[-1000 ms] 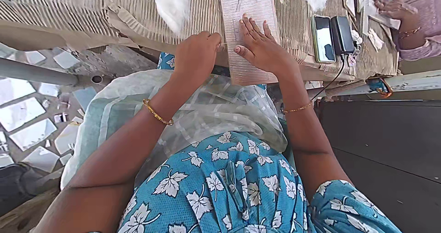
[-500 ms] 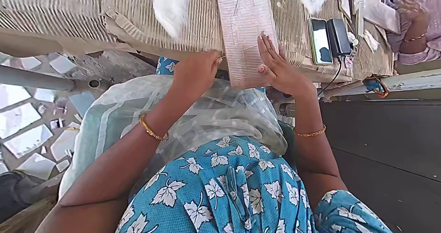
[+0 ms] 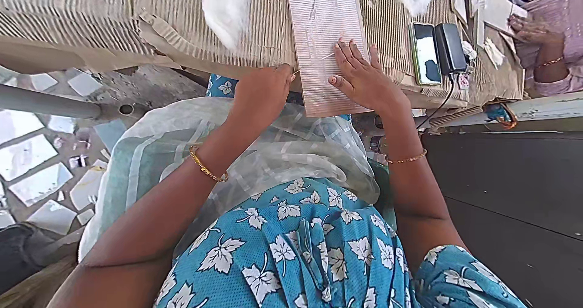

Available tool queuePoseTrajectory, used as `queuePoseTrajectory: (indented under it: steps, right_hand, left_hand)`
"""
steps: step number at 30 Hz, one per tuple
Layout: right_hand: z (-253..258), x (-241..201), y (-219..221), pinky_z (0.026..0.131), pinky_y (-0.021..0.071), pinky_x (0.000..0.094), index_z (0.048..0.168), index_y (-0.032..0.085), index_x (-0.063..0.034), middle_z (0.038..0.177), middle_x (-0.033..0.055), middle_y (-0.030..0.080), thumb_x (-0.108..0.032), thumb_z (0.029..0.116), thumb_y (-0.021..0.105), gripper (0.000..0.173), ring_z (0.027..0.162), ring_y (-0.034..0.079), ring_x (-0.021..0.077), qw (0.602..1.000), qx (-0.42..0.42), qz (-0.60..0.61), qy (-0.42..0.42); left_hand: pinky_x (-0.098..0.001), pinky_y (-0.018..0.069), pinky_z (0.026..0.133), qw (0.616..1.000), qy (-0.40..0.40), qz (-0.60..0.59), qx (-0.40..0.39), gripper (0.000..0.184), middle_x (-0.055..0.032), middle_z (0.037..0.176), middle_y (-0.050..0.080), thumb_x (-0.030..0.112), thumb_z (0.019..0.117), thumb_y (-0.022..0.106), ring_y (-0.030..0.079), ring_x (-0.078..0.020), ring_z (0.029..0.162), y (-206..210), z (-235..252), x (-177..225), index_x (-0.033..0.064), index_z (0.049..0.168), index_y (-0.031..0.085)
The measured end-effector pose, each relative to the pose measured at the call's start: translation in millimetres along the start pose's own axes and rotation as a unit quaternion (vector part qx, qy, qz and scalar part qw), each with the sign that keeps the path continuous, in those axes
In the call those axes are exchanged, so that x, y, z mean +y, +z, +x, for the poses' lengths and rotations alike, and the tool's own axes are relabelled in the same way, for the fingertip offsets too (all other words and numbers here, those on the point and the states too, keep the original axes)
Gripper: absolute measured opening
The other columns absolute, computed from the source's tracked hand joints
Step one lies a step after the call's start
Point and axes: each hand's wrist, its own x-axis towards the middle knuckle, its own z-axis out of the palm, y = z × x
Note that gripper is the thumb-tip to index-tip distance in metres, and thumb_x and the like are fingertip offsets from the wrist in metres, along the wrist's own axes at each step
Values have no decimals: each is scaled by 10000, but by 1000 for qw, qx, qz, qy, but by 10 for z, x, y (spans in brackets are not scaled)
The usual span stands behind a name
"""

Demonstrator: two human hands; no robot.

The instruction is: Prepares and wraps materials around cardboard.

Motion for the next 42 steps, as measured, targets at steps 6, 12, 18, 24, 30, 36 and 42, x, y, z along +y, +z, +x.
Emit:
queuePoseTrajectory:
  steps: [6, 12, 18, 24, 30, 36, 42]
  right_hand:
    - [-463, 61, -95, 1201, -53, 704, 1640, 232, -81, 1708, 79, 216, -688, 1024, 120, 872, 1592, 95, 328, 1000, 3, 30, 7]
    - [197, 62, -172, 1242, -52, 634, 1650, 130, -56, 1728, 109, 106, -690, 1027, 159, 889, 1602, 43, 268, 999, 23, 46, 6]
    - [353, 4, 18, 1207, -76, 692, 1651, 98, -48, 1733, 110, 74, -720, 1009, 205, 936, 1602, 35, 276, 999, 28, 44, 16]
    - [-212, -83, 70, 1162, -103, 747, 1664, 124, -124, 1735, 51, 106, -761, 983, 179, 934, 1599, 28, 318, 999, -7, 12, 35]
    - [-408, -84, -42, 1177, -90, 736, 1658, 136, -95, 1733, 66, 106, -726, 1000, 134, 911, 1600, 16, 300, 998, 3, 55, 16]
    - [325, -176, -86, 1233, -75, 648, 1653, 72, -53, 1735, 107, 36, -716, 1011, 180, 930, 1603, 3, 252, 997, 5, 75, 12]
    - [200, -226, 62, 1210, -72, 683, 1648, 79, -30, 1734, 124, 19, -722, 1005, 220, 955, 1600, -19, 298, 999, 6, 45, 1]
  left_hand:
    - [-627, 515, 665, 1000, 8, 17, 9, 328, -266, 952, 659, 239, 1130, 406, 685, -492, 898, -25, -57, 28, -10, 1093, 616]
    - [-648, 510, 700, 998, -5, 47, 48, 326, -281, 980, 665, 215, 1123, 405, 683, -506, 940, -120, 77, 30, -25, 1098, 623]
    - [-644, 509, 724, 999, -11, 26, 31, 338, -270, 998, 669, 235, 1124, 410, 685, -487, 949, -90, 73, -35, -19, 1113, 634]
    - [-634, 503, 708, 1000, 5, -9, -24, 361, -258, 920, 647, 265, 1138, 375, 672, -480, 919, 14, 6, 3, -11, 1052, 591]
    - [-633, 504, 724, 1000, 2, 7, -10, 336, -264, 988, 661, 233, 1133, 385, 675, -482, 966, -22, -43, 63, -7, 1106, 619]
    - [-634, 503, 760, 999, -15, 43, 5, 346, -275, 1036, 666, 215, 1130, 364, 674, -487, 1013, -42, 58, 155, -18, 1155, 619]
    - [-656, 497, 800, 999, -17, -4, -31, 364, -281, 1050, 669, 246, 1137, 366, 660, -499, 1048, 0, 19, 106, -14, 1161, 619]
